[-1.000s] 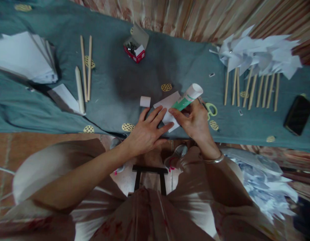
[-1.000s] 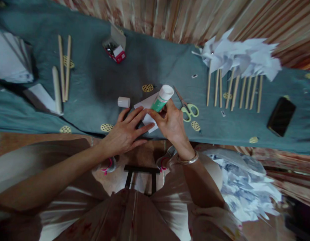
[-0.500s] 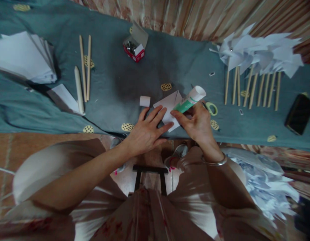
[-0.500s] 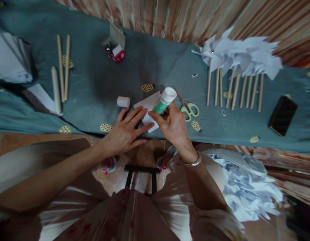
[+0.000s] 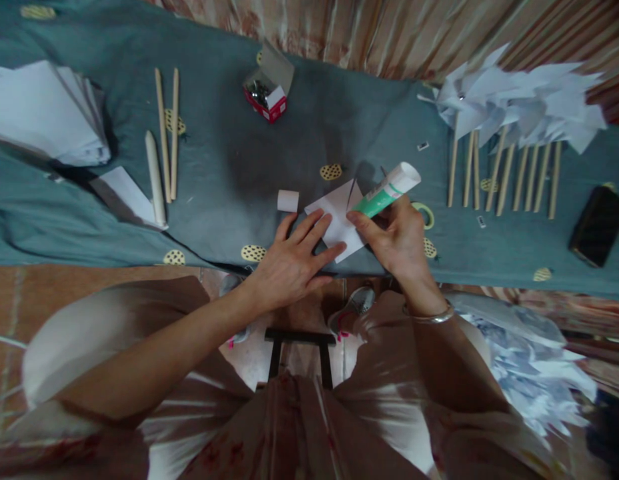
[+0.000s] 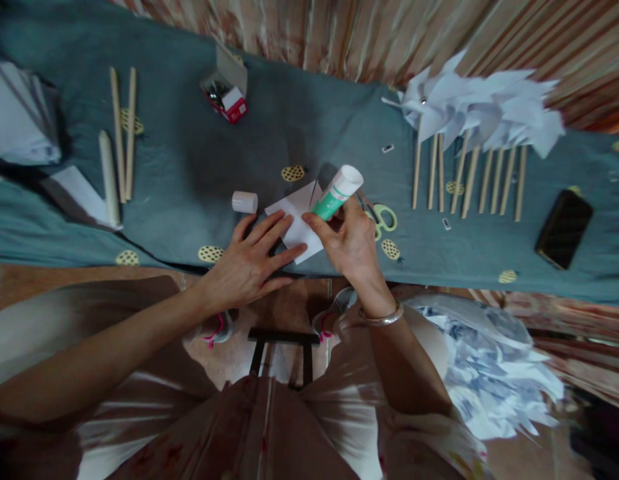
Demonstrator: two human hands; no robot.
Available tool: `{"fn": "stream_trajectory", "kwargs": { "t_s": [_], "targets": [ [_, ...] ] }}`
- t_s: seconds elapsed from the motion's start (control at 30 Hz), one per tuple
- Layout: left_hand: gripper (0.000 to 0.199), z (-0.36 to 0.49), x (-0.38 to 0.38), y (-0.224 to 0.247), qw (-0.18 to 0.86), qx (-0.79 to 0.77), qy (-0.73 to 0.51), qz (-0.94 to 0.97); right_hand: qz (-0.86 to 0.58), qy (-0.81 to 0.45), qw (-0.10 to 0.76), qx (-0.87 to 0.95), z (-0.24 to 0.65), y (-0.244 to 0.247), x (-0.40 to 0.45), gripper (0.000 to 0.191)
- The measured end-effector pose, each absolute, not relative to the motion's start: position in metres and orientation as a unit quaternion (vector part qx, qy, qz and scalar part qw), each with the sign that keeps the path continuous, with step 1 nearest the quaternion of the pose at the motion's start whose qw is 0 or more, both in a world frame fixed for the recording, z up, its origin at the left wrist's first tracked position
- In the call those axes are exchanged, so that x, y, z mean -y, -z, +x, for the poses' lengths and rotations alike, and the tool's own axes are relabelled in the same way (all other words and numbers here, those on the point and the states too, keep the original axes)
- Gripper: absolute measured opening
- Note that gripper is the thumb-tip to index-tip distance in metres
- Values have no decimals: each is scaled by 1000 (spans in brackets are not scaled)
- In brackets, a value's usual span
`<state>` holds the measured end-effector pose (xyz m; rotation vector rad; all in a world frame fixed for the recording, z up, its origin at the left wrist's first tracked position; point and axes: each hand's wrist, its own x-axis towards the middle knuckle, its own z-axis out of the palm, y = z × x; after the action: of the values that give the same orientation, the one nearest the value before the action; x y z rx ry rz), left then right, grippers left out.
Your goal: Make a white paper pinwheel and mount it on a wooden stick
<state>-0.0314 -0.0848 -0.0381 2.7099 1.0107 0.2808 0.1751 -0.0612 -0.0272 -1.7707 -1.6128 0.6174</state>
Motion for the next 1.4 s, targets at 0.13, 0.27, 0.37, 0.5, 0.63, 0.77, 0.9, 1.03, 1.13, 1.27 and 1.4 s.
{"fn": "stream_trajectory", "kwargs": {
  "t_s": [0.13, 0.27, 0.37, 0.5, 0.63, 0.77, 0.9, 1.03, 1.13, 1.27, 1.4],
  "targets": [
    [56, -31, 85, 38, 121, -346, -96, 925, -669, -240, 335, 619, 174, 29, 60, 40],
    [57, -31, 85, 38, 119, -347, -96, 925, -663, -254, 326, 625, 171, 29, 59, 37],
    [57, -31, 84, 38, 117, -346, -98, 926, -655, -255, 323, 634, 168, 28, 58, 37],
    [57, -31, 85, 38, 117, -345, -97, 926, -645, -264, 322, 642, 165, 25, 63, 37],
    [56, -31, 85, 39, 113, -346, -102, 926, -646, -318, 355, 596, 170, 19, 71, 38],
    [53, -32, 84, 40, 117, -345, -108, 925, -617, -357, 458, 531, 183, 13, 73, 37],
    [57, -32, 84, 40, 121, -346, -116, 923, -574, -423, 538, 450, 196, 11, 71, 31],
    [59, -34, 82, 36, 112, -333, -142, 925, -535, -512, 580, 341, 201, 7, 70, 29],
    [54, -41, 75, 31, 89, -331, -187, 921, -524, -548, 590, 278, 201, 2, 70, 28],
    [49, -56, 54, 32, 53, -397, -240, 884, -499, -591, 588, 236, 199, -4, 70, 32],
    [49, -66, 34, 38, 72, -470, -219, 852, -485, -617, 572, 240, 197, -6, 70, 35]
  ]
}}
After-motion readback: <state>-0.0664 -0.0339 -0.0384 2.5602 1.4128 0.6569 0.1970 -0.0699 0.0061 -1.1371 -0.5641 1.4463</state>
